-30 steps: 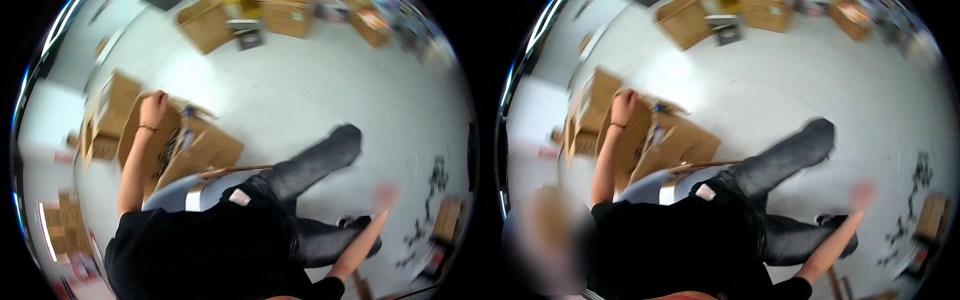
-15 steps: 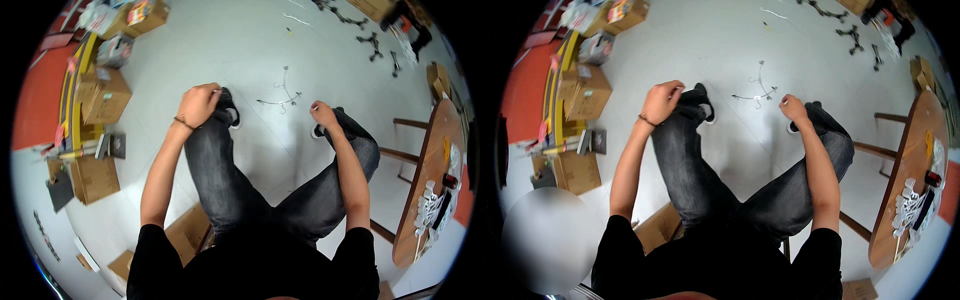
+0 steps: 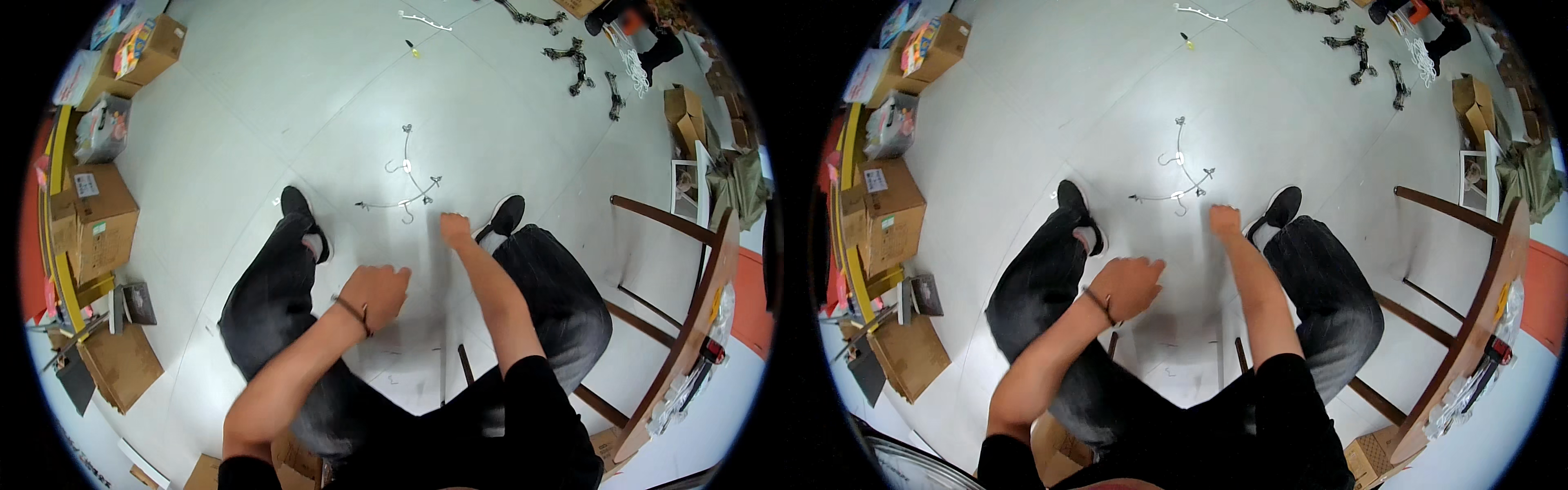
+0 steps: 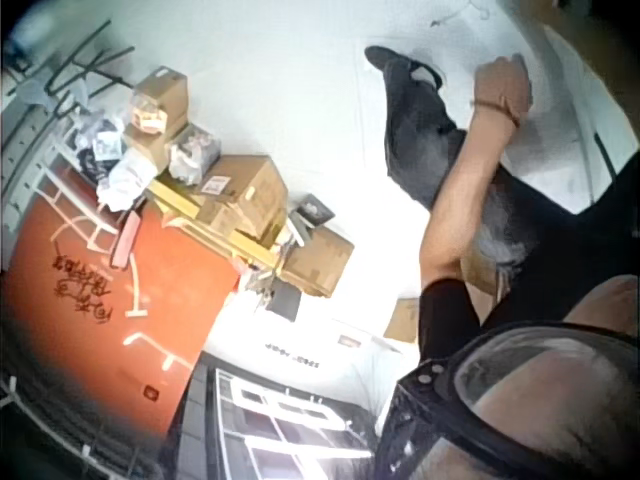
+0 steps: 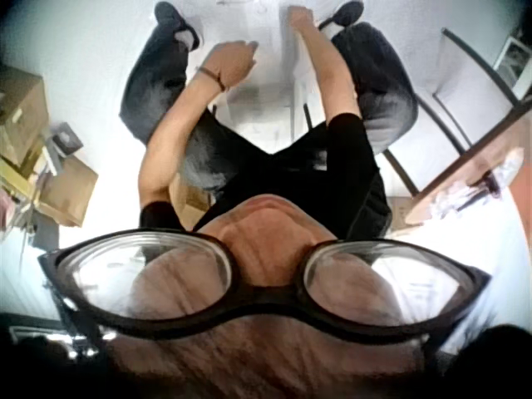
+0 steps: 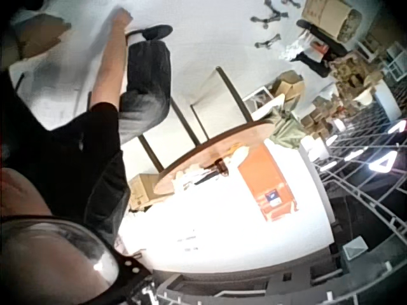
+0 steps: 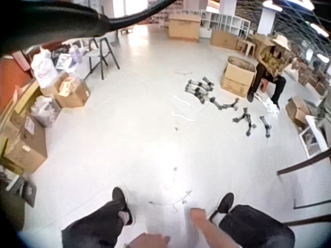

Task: The person sits on a chair and then on the floor, assembling small metal hooks by hand. They pick up individual hooks from the floor and a cardboard box, attach them to a central bundle, and place the assembled groups onto a nearby table.

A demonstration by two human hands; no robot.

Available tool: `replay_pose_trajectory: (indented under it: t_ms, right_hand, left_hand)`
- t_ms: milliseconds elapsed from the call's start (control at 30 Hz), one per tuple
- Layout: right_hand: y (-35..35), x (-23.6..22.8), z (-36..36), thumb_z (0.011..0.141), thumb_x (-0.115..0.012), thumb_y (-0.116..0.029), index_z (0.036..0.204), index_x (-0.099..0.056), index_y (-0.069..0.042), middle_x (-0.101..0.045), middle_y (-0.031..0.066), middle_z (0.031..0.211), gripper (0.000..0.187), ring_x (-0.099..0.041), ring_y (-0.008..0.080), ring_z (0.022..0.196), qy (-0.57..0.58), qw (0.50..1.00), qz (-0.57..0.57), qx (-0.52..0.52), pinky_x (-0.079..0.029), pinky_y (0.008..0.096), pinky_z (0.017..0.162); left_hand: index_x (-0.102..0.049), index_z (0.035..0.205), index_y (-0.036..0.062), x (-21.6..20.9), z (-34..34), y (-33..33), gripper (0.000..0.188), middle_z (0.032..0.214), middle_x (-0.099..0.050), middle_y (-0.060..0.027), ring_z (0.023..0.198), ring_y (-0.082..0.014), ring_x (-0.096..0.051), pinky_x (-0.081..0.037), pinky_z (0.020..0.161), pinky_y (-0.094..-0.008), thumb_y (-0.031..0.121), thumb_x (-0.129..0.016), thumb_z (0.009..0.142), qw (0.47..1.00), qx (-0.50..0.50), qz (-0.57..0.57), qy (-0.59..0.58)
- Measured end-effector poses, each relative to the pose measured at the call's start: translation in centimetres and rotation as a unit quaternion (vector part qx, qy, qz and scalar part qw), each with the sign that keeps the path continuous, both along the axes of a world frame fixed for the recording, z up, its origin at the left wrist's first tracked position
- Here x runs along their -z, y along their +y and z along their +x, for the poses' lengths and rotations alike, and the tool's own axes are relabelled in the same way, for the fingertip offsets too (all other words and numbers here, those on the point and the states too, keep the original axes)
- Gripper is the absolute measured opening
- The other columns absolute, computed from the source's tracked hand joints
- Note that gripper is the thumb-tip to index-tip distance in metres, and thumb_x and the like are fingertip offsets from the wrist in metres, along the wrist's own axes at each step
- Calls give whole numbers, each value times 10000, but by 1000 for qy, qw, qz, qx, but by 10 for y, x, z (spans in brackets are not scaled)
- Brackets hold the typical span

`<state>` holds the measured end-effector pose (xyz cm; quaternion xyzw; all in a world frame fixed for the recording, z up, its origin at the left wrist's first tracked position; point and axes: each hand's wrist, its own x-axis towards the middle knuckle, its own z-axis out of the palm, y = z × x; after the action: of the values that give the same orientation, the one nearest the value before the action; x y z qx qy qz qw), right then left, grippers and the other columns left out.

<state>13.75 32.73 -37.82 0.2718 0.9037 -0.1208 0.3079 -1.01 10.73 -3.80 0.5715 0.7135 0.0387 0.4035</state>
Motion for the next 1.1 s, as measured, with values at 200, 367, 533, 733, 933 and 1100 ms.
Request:
replay_pose_trajectory:
  t_ms: [200,367,533,733,933,1100]
  right_hand:
    - [-2,54,-79,957,-477,-185,1146,-640,-62,-605,133,1232,278,-516,294,1247,180,935,279,-122,-385,520,1047]
    - [-31,76,-71,947,-477,-173,1110,-608,-53,-652,129,1099,241,-613,285,1053,85,975,169,-115,-384,493,1042]
    - [-77,76,-22,913,-534,-180,1095,-565,-39,-693,134,1024,232,-687,312,920,56,998,4,37,-482,479,920]
    - [-104,-1,14,859,-609,-298,1145,-531,10,-688,223,1075,428,-670,352,1029,-57,979,-155,120,-526,470,901]
    - [-29,-91,4,874,-572,-302,1060,-612,37,-686,251,1004,388,-656,400,973,21,976,-214,-10,-516,476,859]
    - [17,-257,-36,917,-481,-227,831,-577,-42,-393,-37,588,225,-314,88,471,0,852,-457,256,-254,286,434]
  left_hand:
    - [-547,1187,25,-1,-12,-7,389,855,-639,-136,783,-304,-653,-495,715,-404,250,-661,890,998,-3,-18,62]
    - [-537,1240,19,1,-15,-13,449,858,-641,-133,796,-298,-664,-505,714,-409,261,-672,886,997,7,-52,50]
    - [-544,1237,26,0,-21,-13,445,879,-650,-144,811,-311,-668,-513,715,-427,263,-673,883,997,-23,-42,56]
    - [-546,1230,17,4,-18,-15,420,902,-661,-189,831,-376,-662,-521,735,-470,253,-648,898,998,-50,-33,27]
    - [-579,1228,1,13,-29,-10,409,971,-692,-233,930,-408,-666,-529,817,-479,268,-616,920,996,-85,-21,13]
    - [-629,1216,-6,29,-41,-9,443,1019,-720,-199,942,-349,-690,-538,840,-437,335,-604,935,992,-96,-78,4]
